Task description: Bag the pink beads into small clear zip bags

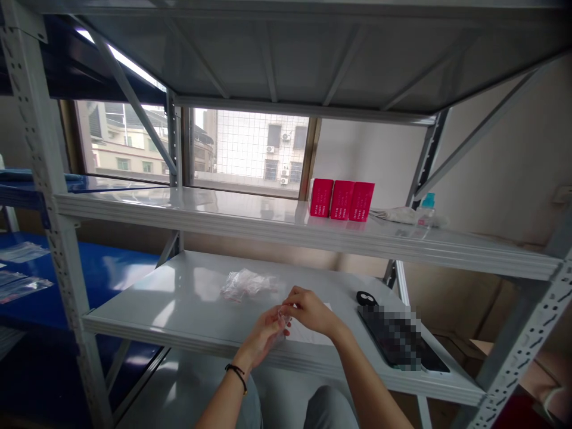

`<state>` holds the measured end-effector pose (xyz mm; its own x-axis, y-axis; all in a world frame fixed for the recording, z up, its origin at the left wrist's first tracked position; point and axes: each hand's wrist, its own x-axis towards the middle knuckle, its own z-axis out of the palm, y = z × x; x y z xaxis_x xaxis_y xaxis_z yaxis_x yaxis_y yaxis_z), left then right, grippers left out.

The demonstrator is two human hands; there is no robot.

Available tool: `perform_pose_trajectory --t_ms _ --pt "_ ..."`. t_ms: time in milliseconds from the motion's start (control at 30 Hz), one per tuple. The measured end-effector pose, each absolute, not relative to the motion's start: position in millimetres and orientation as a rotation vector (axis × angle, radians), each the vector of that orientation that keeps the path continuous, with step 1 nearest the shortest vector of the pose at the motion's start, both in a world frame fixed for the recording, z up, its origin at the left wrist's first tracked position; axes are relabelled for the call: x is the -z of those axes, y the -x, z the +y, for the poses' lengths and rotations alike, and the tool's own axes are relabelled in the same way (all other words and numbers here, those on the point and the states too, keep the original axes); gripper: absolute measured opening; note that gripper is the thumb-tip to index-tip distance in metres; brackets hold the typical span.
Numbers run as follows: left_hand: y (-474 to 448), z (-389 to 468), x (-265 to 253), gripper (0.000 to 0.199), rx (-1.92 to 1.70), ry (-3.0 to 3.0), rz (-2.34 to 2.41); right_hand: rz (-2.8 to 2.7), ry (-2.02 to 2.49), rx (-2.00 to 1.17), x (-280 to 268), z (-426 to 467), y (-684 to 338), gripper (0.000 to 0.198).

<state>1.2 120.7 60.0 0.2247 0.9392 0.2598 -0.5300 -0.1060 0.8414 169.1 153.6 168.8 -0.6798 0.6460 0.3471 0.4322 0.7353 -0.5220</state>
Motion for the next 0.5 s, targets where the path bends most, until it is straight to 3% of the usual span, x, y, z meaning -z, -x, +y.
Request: perform_pose_trajectory --t_ms 267,500 --pt "3.1 126.6 -50.7 0.057 -1.295 -1.012 0.551 -2.259 1.308 -0.285 -119.1 188.0 -224.7 0.025" --pt "3.6 134.3 -42.5 0.059 -1.305 -1.015 0.536 -2.337 1.367 -0.156 -75.6 185.3 -246.3 0.028"
